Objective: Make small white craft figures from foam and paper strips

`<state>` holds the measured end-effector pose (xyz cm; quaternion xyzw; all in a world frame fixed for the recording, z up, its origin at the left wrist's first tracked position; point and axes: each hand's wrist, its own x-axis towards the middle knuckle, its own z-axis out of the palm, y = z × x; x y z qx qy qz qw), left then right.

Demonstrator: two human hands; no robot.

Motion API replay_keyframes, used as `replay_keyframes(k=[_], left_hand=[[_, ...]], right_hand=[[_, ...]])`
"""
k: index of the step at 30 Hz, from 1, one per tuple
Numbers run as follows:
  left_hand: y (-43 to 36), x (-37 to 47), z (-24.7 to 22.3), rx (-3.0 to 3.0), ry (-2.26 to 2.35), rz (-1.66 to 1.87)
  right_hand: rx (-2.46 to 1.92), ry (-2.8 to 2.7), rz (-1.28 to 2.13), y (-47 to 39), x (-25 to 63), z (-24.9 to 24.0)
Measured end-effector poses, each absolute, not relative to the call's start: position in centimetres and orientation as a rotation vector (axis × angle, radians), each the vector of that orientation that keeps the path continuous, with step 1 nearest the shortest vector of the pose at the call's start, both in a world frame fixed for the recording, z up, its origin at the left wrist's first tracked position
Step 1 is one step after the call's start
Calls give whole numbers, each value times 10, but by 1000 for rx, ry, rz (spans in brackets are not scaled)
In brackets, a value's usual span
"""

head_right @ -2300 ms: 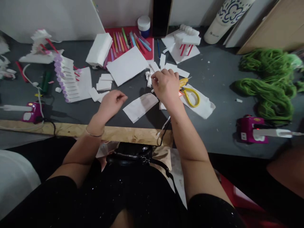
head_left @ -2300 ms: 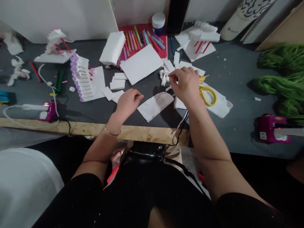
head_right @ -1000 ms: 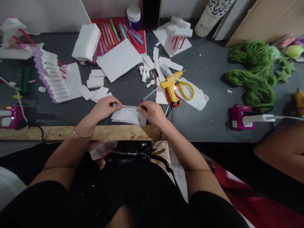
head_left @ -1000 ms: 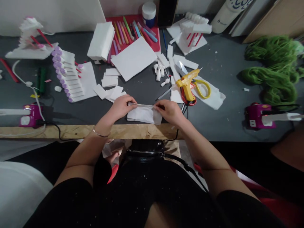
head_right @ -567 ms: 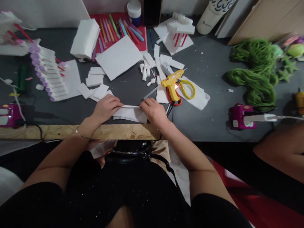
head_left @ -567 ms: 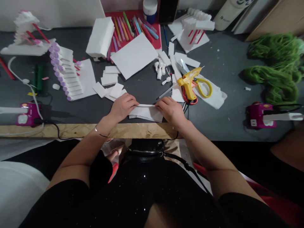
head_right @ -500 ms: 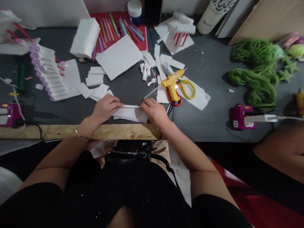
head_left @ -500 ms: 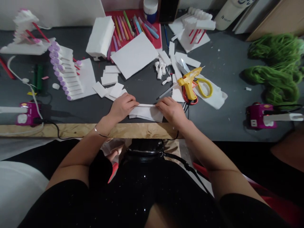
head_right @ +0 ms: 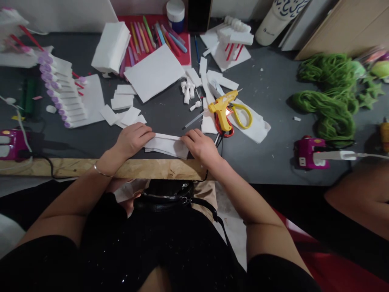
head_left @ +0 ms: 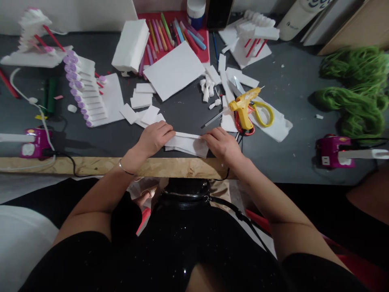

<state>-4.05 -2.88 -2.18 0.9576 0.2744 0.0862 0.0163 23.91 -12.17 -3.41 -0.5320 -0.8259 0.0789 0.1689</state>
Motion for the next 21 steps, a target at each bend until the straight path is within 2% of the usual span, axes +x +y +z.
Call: replay_keyframes(k=[5, 11, 21], left_hand=[[-25, -42, -21, 2956, 860, 279], [-23, -49, -18, 2855, 751, 316], [-18, -29, -13, 2468, 1081, 183]], right_hand=[[-1485, -2410, 170, -123, 241, -34], [-1493, -2357, 307, -125, 242, -34], [-1720, -2110, 246, -114, 227, -30]])
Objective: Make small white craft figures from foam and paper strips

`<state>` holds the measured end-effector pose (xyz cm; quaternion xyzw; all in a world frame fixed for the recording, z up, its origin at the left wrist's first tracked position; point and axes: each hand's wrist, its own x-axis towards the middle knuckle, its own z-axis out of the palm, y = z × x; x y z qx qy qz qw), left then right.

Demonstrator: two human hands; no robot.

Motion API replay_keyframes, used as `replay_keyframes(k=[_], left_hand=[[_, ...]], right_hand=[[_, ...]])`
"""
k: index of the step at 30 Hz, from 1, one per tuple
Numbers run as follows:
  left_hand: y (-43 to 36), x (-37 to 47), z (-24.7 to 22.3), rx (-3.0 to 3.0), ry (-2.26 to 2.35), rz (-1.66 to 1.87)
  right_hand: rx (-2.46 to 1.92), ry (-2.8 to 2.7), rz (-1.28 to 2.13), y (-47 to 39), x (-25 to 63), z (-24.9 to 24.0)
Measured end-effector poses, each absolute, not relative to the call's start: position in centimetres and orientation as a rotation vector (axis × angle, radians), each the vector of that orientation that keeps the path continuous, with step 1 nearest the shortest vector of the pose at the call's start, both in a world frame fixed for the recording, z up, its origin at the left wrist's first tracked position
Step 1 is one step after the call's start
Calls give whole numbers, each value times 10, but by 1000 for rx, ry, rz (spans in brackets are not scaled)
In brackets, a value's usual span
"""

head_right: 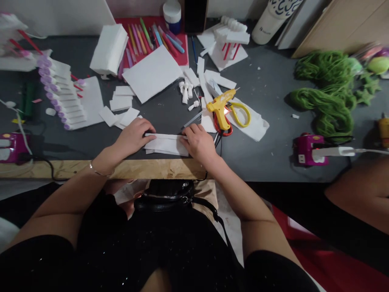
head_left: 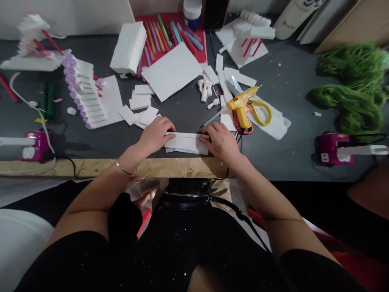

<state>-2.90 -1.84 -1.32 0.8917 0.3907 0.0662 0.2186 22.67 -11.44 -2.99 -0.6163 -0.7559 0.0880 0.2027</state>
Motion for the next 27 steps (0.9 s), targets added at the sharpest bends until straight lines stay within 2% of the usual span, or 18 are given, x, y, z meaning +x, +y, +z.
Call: replay_keyframes(k=[5, 13, 20, 27], left_hand=[[-12, -22, -6, 2346, 1083, 44], [-18, -18, 8, 2193, 1106, 20], [-27, 6, 6, 2328, 1094, 22], [-35, 30, 2, 2425, 1092, 4]], right_hand=[[-1750, -2049, 330, -114, 228, -31], [-1705, -1881, 626, -112, 233, -26], [-1735, -1803, 810, -108, 232, -20], [-1583, -1683, 992, -108, 237, -20]])
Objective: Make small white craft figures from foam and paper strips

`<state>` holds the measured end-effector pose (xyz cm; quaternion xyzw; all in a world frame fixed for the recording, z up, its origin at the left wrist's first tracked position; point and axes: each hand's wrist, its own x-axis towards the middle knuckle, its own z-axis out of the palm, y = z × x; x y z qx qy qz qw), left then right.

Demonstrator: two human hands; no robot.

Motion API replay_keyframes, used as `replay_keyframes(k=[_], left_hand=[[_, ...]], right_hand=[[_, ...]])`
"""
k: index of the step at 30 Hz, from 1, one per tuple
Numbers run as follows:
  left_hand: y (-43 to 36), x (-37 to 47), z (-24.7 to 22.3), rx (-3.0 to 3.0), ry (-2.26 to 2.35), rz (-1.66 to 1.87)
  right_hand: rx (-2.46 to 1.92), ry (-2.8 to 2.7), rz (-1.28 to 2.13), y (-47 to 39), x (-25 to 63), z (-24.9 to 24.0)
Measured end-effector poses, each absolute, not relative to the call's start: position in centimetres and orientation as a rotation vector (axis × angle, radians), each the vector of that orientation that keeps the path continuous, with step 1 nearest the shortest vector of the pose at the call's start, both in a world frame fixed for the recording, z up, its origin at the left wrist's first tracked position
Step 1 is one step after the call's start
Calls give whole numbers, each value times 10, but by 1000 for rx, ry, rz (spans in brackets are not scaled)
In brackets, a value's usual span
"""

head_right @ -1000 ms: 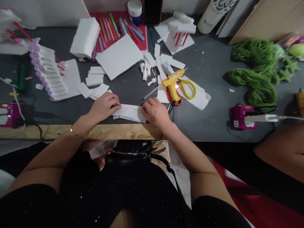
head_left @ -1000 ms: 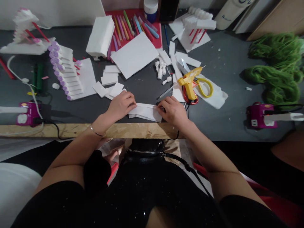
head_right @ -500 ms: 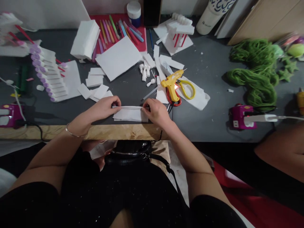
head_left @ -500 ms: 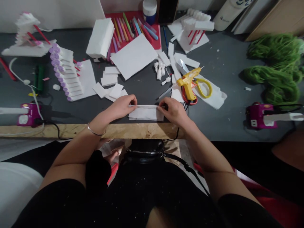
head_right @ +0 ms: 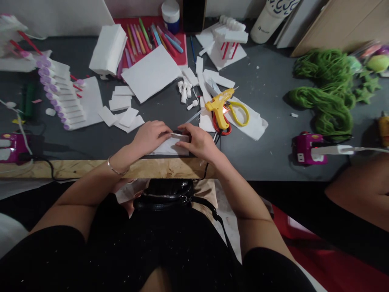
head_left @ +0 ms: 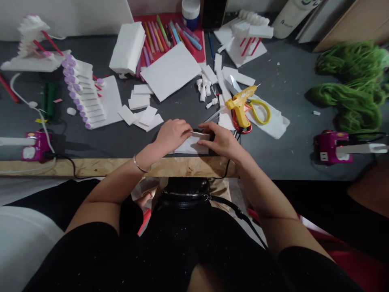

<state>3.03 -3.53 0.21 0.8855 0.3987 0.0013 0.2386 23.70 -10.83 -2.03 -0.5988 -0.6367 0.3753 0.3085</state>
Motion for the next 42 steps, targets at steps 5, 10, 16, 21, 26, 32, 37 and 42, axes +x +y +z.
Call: replay_keyframes(k=[5, 10, 16, 21, 26, 32, 37, 42], left_hand=[[-32, 31, 10, 2210, 1132, 63], [-23, 38, 16, 2075, 1099, 192], [-2, 44, 21, 2018, 1052, 216], [10, 36, 34, 1974, 1058, 127], [13, 13, 36, 1866, 1061, -19], [7, -4, 21, 1840, 1084, -64], [-6, -1, 13, 2115, 1240, 14], [-23, 17, 7, 2453, 1205, 132]], right_hand=[[-1593, -1579, 966, -101, 233, -18], [-1545, -1494, 990, -87, 232, -15], [-1445, -1365, 1028, -69, 238, -12], [-1450, -1318, 1080, -67, 235, -1], [-1506, -1319, 1373, -80, 238, 3], [-1616, -1313, 1449, -87, 240, -2], [-1651, -1445, 1188, -90, 235, -13], [-1617, -1573, 1025, -91, 231, -20]])
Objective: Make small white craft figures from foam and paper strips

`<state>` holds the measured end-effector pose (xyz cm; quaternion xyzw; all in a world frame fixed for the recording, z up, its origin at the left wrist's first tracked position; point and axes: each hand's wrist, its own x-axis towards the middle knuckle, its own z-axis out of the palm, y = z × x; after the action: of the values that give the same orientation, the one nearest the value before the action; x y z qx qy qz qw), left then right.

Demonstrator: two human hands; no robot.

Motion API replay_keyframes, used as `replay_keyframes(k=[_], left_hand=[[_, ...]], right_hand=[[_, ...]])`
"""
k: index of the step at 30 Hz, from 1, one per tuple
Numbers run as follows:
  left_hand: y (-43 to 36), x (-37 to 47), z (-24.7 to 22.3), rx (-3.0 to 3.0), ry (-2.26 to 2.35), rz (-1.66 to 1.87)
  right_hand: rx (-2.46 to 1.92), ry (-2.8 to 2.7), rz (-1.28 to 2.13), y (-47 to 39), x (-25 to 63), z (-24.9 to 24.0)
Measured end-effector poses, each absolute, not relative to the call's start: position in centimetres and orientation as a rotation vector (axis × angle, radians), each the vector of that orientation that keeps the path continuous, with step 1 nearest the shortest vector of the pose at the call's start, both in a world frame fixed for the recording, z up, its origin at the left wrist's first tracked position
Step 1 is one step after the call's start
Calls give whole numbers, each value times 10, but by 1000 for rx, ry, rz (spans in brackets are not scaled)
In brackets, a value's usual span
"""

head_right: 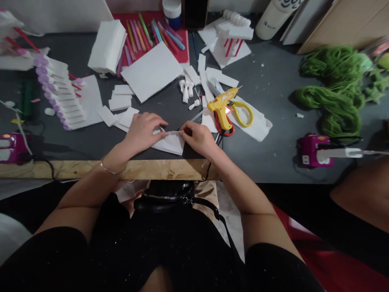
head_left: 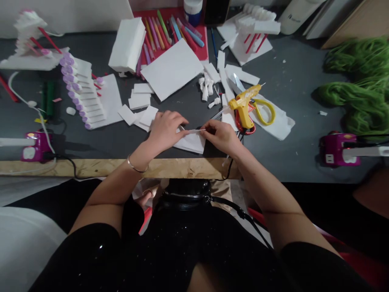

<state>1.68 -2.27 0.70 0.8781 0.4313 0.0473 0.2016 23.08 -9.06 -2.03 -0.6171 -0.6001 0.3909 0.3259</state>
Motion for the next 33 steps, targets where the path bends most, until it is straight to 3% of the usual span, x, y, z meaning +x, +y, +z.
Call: replay_keyframes(k=[5, 17, 21, 33], left_hand=[[-21, 36, 6, 2492, 1028, 232], [-17, 39, 23, 2024, 1133, 70], [-15, 34, 17, 2071, 1154, 15], [-22, -7, -32, 2503, 918, 411]], right_hand=[[-1593, -1532, 926, -90, 230, -17], [-1458, -1271, 1194, -86, 229, -21], [-1549, -1370, 1070, -89, 230, -19], [-1631, -1924, 544, -96, 237, -31]])
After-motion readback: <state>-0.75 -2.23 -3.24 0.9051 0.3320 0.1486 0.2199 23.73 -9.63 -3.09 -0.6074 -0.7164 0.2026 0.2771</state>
